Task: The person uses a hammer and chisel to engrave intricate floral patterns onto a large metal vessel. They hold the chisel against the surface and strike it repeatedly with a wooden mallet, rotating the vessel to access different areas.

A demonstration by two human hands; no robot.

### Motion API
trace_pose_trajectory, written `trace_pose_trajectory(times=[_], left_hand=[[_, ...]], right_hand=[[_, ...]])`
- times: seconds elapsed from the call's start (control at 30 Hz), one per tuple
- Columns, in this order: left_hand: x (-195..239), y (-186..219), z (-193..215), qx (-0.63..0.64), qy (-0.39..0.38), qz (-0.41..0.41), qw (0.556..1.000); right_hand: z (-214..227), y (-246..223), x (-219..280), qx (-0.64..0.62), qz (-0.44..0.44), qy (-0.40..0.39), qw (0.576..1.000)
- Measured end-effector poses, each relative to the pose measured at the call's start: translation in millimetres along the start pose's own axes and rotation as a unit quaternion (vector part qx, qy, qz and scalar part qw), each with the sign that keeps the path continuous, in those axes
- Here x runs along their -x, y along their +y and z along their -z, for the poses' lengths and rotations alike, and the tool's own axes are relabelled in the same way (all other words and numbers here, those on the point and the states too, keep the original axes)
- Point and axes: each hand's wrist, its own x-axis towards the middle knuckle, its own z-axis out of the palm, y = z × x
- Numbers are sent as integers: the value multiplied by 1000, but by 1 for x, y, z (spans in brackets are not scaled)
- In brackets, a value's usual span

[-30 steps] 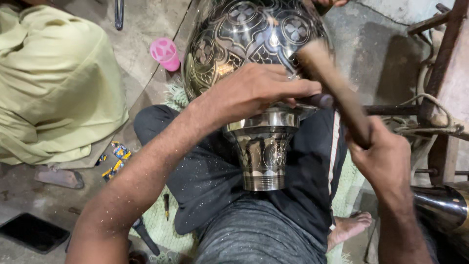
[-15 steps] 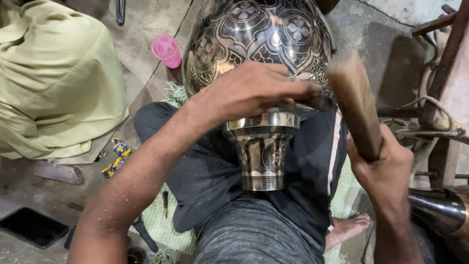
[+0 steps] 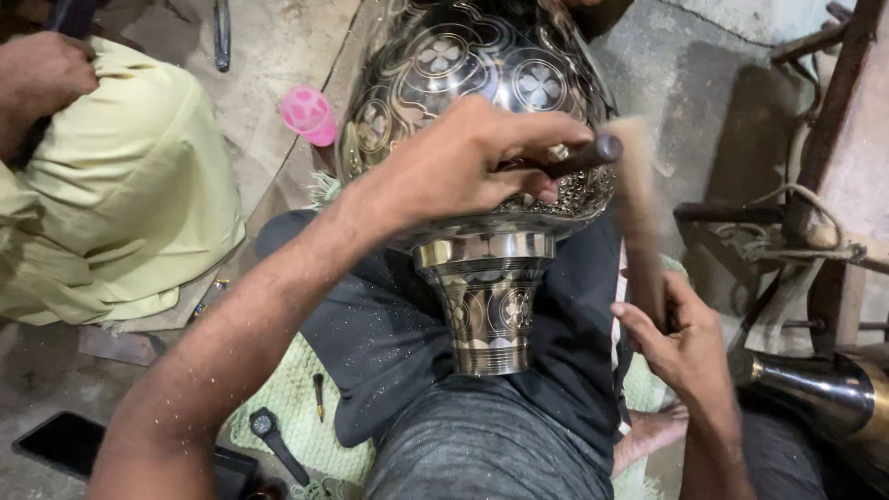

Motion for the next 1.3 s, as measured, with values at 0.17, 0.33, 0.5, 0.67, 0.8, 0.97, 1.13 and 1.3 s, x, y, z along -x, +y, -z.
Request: trace_pose_trajectory(times=[0.17, 0.33, 0.5, 0.67, 0.8, 0.97, 1.13, 1.3], left_hand=[[-14, 3, -2, -68, -110, 66, 989], [-17, 10, 3, -81, -94, -27, 992], [-16, 13, 4, -56, -143, 100, 983], [-18, 1, -2, -76, -116, 3, 990], [-18, -4, -3, -52, -103, -6, 993], [-22, 0, 0, -75, -124, -3, 990], [-26, 6, 6, -52, -122, -13, 991], [-26, 7, 8, -51, -153, 18, 987]], right_hand=[[5, -11, 1, 128, 93, 64, 985], [9, -20, -3, 127, 86, 70, 986], [16, -25, -12, 201, 127, 54, 970], [7, -27, -8, -98, 168, 115, 974], [8, -34, -5, -226, 178, 100, 953], [18, -43, -7, 7, 214, 115, 970], [18, -40, -9, 83, 188, 138, 969], [18, -39, -7, 65, 200, 153, 966]])
